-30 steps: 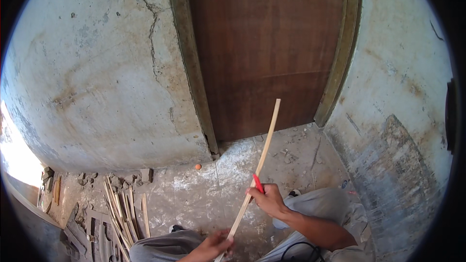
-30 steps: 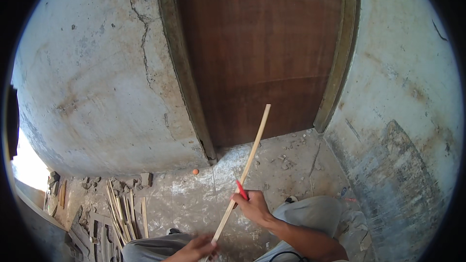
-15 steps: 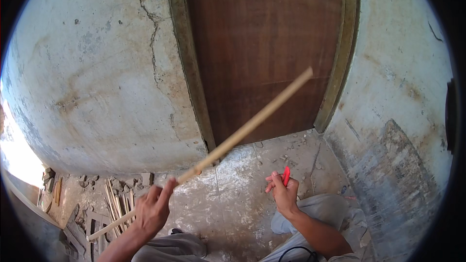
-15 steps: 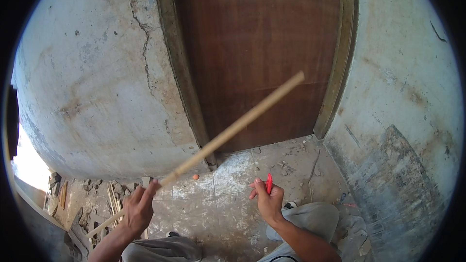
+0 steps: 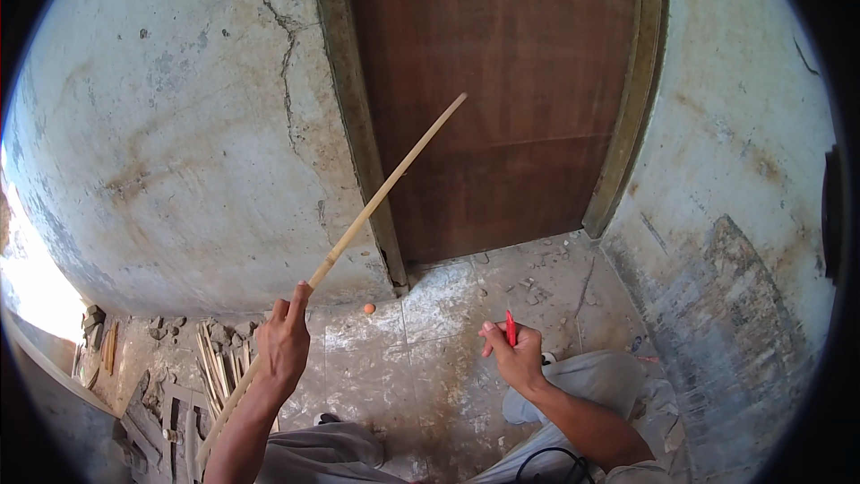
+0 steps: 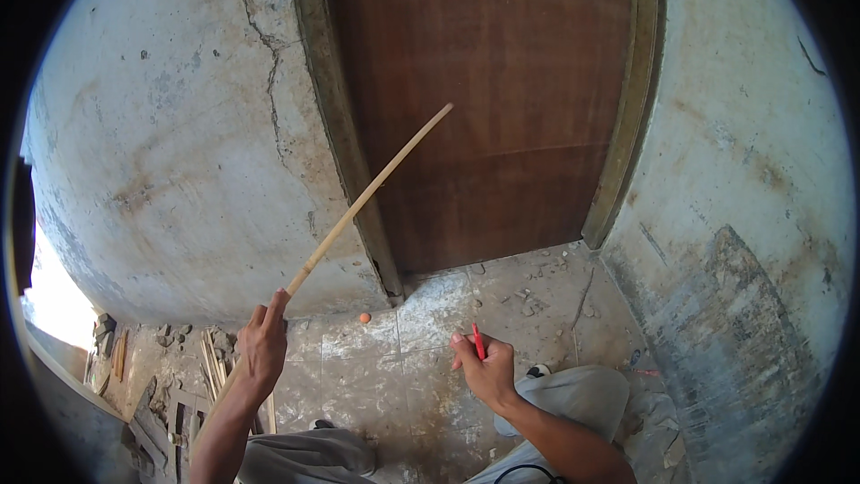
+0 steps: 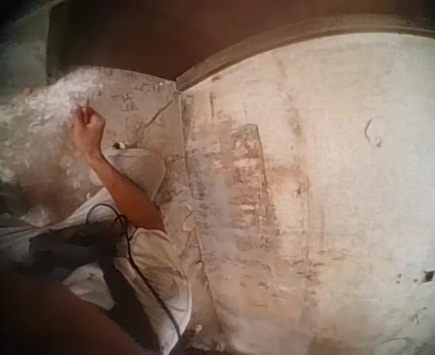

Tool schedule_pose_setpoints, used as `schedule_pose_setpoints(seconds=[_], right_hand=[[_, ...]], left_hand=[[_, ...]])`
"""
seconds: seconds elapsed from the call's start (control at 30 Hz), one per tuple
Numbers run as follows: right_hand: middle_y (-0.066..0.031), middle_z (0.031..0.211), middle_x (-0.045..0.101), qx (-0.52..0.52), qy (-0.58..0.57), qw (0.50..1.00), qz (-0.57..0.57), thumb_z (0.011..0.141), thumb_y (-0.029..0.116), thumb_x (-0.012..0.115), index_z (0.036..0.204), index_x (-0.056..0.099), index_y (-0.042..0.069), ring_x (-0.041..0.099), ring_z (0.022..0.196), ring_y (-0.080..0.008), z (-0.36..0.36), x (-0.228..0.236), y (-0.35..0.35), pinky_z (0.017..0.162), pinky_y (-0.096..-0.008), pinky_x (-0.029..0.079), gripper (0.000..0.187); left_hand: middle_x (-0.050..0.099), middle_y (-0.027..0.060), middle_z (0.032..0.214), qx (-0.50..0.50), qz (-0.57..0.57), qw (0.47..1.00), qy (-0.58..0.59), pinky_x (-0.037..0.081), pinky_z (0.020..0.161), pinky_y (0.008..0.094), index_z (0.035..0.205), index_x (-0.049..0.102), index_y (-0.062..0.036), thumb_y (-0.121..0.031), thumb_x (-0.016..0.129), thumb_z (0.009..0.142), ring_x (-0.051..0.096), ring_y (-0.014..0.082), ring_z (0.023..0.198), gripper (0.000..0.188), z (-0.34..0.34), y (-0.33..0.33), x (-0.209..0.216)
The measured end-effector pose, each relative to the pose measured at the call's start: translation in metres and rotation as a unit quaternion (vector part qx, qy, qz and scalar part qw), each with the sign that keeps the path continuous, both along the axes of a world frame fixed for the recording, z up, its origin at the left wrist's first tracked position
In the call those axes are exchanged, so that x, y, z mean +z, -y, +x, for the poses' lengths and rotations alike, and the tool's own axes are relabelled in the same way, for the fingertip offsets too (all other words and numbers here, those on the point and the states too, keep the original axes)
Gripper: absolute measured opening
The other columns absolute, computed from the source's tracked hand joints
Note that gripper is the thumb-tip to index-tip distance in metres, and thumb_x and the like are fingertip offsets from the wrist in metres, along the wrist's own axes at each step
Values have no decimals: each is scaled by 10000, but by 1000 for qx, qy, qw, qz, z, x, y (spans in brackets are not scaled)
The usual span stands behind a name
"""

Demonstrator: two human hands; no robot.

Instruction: The person scrapes a thin strip of wood using a utility knife by hand while sitting on a concrete floor.

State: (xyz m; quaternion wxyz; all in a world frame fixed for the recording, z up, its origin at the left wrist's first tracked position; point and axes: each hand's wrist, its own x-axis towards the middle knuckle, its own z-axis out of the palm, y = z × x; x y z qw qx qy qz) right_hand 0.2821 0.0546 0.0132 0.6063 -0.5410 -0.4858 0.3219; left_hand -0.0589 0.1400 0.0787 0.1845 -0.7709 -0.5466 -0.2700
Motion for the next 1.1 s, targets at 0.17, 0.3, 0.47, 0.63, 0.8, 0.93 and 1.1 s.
schedule_pose_setpoints(seconds=[0.17, 0.3, 0.47, 0.63, 0.8, 0.93, 1.1], right_hand=[[-27, 632, 648, 4, -19, 999, -33, 963, 231, 658, 815, 704, -9, 568, 605, -60, -3, 5, -1, 608, -242, 449, 285], [-18, 638, 646, 7, -51, 998, -26, 963, 226, 661, 865, 708, -14, 555, 603, -57, -1, 10, -2, 603, -239, 442, 263], [-21, 723, 677, 70, -50, 995, -46, 965, 218, 666, 965, 703, -27, 507, 572, -38, 4, 16, 5, 569, -227, 419, 248], [-45, 798, 688, 112, -161, 980, -43, 991, 199, 627, 1138, 644, -40, 412, 488, -9, -9, 23, 3, 445, -196, 308, 282], [-55, 831, 685, 134, -170, 973, -85, 982, 151, 633, 1137, 628, -46, 396, 470, -6, -6, 6, 1, 423, -208, 290, 251], [-63, 816, 679, 148, -224, 956, -121, 967, 108, 642, 1082, 634, -40, 400, 474, -5, -16, 6, -5, 423, -212, 283, 188], [-69, 813, 677, 131, -226, 956, -137, 955, 97, 650, 1077, 636, -38, 402, 474, -10, -18, -4, -5, 423, -213, 285, 182]], left_hand=[[558, 99, 697, -72, 2, 991, 115, 450, 477, 393, 1289, 600, -121, -61, 598, 949, 562, 250, 545, 346, -5, 22, 2], [499, 18, 633, -93, -302, 862, 396, 370, 459, 285, 1249, 603, -26, -181, 529, 1039, 469, 92, 541, 271, -25, 63, -2], [564, 14, 735, -75, -553, 629, 541, 393, 511, 249, 1245, 582, 10, -262, 477, 1065, 511, 94, 581, 343, -21, 119, 28], [567, 36, 737, -51, -635, 524, 565, 391, 491, 262, 1252, 576, -6, -272, 474, 1065, 521, 97, 570, 340, 0, 170, 5], [574, -1, 675, -134, -687, 513, 496, 443, 523, 218, 1163, 631, -69, -331, 425, 1080, 521, 70, 543, 343, 28, 185, -26], [580, 7, 706, -190, -633, 578, 478, 395, 500, 254, 1109, 674, -42, -383, 472, 1061, 465, 94, 529, 399, 40, 186, -47], [610, 49, 858, -286, -474, 743, 375, 461, 557, 255, 1264, 544, 15, -257, 497, 1057, 559, 103, 606, 345, 68, 142, -86]])
